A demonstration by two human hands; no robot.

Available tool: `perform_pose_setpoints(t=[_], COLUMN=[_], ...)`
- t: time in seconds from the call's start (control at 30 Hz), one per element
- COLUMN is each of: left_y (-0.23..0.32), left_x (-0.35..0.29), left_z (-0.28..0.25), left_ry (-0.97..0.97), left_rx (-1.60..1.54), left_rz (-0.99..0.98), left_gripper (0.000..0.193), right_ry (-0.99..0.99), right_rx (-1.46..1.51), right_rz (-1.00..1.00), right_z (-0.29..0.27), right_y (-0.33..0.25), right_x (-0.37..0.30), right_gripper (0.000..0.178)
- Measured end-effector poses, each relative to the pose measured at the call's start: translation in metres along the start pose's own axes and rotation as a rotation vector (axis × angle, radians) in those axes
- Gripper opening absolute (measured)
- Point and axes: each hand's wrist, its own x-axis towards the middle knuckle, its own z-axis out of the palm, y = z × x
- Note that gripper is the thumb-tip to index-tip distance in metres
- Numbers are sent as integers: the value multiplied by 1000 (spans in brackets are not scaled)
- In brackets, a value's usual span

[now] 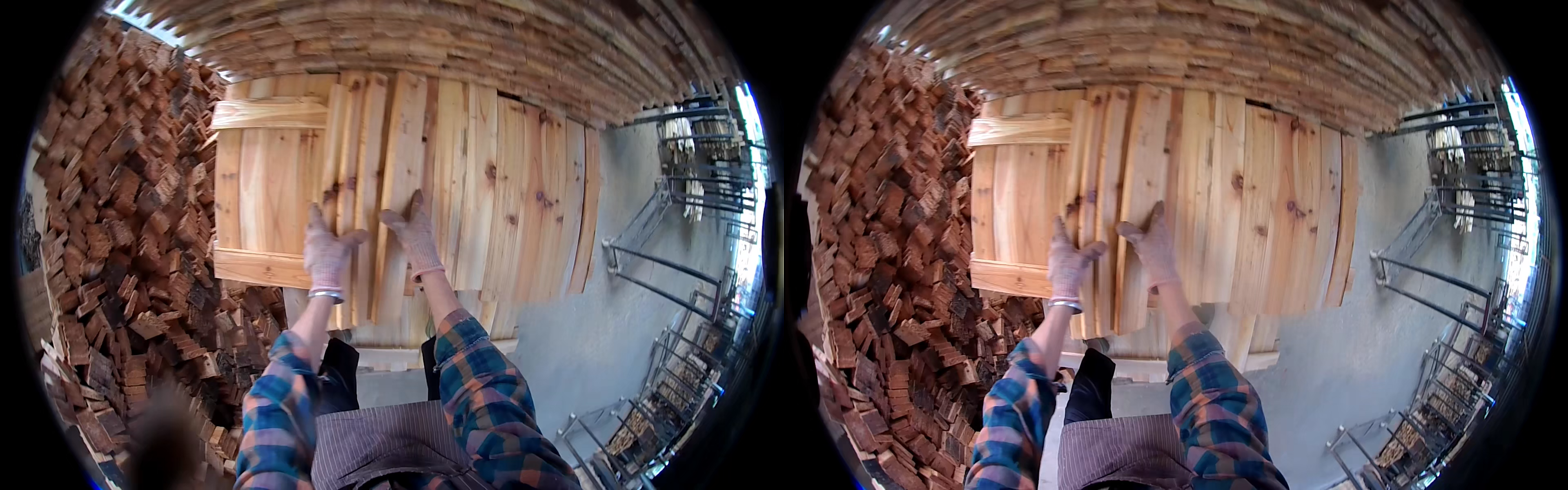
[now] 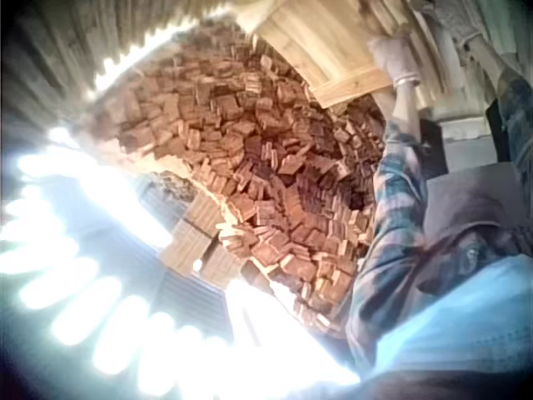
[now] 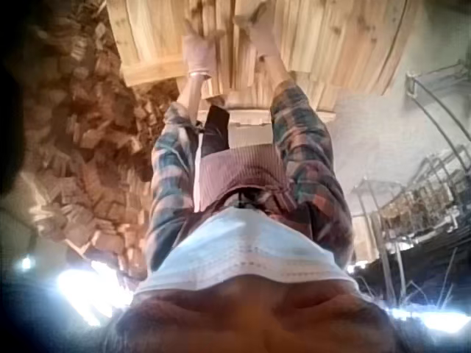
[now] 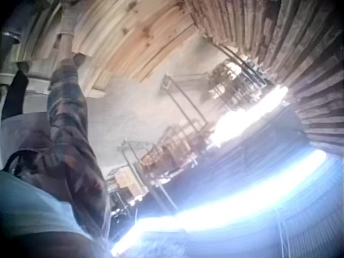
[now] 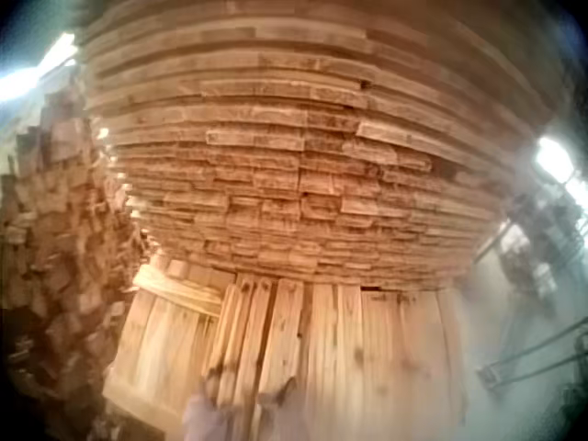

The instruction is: The person picks up wooden planks from a large pile and stacks them onto a pallet. The worker repeatedly lifts planks, aligns them, and places them in a neat stack, occasionally adjusting the position of the wood to ensure stability.

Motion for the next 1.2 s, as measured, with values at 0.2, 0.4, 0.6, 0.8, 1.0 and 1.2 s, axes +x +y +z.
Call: perform_pose_setpoints(t=[0.2, 0.4, 0.6, 0.8, 1.0, 1.2], left_y=[35, 12, 6, 17, 21, 25], left_x=[-6, 4, 7, 2, -4, -9], left_z=[55, 49, 58, 64, 58, 51], left_ry=[48, -6, 35, -9, 9, 13], left_rx=[-183, -399, -485, -626, -589, -556], left_rz=[4, -46, -35, 53, 41, 39], left_gripper=[90, 68, 57, 46, 45, 38], right_ry=[138, 43, 173, 433, 748, -98], right_rx=[-206, -586, -1459, -1559, -1526, -380], right_rz=[-44, -168, -78, -604, -630, -314], right_z=[-33, -197, -307, -361, -316, -76], right_y=[19, 42, 0, 4, 14, -1], right_x=[30, 7, 49, 153, 163, 66], right_gripper=[112, 106, 90, 67, 45, 114])
